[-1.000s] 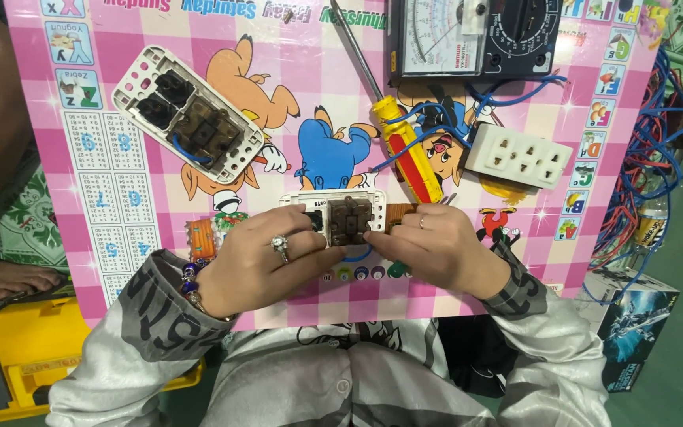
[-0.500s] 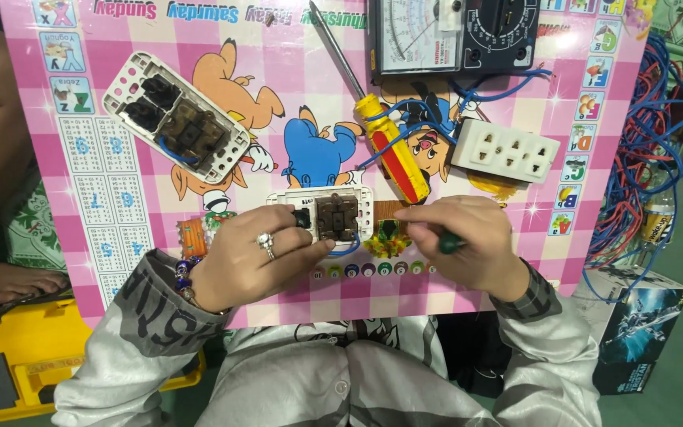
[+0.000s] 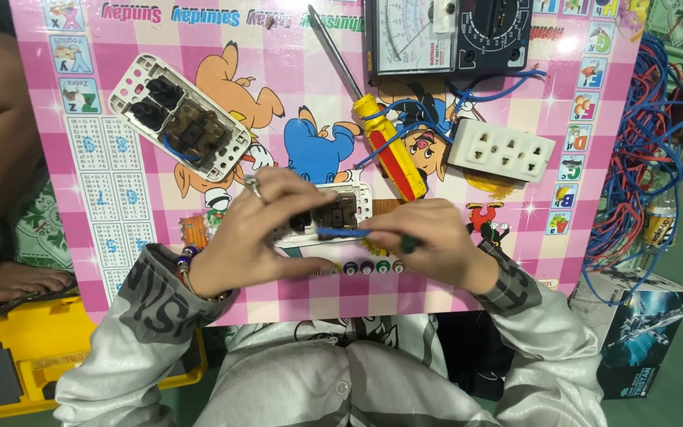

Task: The person uses a screwdriver to tighten screws on a white electrical socket component. They manipulate wires and adjust the internal parts of the socket while working on a colorful mat.

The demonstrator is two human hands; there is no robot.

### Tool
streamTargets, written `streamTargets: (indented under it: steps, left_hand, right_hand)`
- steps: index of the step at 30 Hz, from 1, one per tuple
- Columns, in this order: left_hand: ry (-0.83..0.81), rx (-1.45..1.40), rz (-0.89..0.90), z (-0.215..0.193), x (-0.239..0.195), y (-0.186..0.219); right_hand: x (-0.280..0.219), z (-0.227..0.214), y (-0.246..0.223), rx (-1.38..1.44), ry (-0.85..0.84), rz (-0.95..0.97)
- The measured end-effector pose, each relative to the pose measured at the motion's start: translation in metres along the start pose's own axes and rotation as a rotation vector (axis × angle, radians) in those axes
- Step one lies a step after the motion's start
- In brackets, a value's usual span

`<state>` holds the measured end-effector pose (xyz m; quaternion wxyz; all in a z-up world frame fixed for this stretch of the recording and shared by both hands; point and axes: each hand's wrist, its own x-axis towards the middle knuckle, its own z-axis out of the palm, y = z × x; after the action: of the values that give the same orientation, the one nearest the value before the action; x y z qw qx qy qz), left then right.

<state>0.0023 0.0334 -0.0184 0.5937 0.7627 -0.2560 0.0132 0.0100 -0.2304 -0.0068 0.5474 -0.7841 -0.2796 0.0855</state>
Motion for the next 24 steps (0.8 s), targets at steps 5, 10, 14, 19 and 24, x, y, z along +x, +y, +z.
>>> streamTargets:
  steps: [5,10,14,19,24]
  left_hand:
    - [0.004,0.173,0.034,0.002,-0.009,-0.001]
    - [-0.120,0.641,0.191,0.025,-0.010,0.005]
    - [-0.149,0.746,0.182,0.030,-0.005,0.010]
    - [-0.404,0.602,0.088,0.006,0.020,0.040]
    - [-0.387,0.486,0.082,0.008,0.023,0.033]
  right_hand:
    - [-0.003,-0.027,-0.001,-0.096,0.118,0.176]
    - [0.007,-0.027,-0.008,-0.162,0.082,0.216]
    - [0.010,-0.026,-0.013,-0.161,0.073,0.234]
    - [0.015,-0.028,-0.010,-0.195,0.055,0.282]
    - [0.014,-0.024,-0.004,-0.171,0.080,0.268]
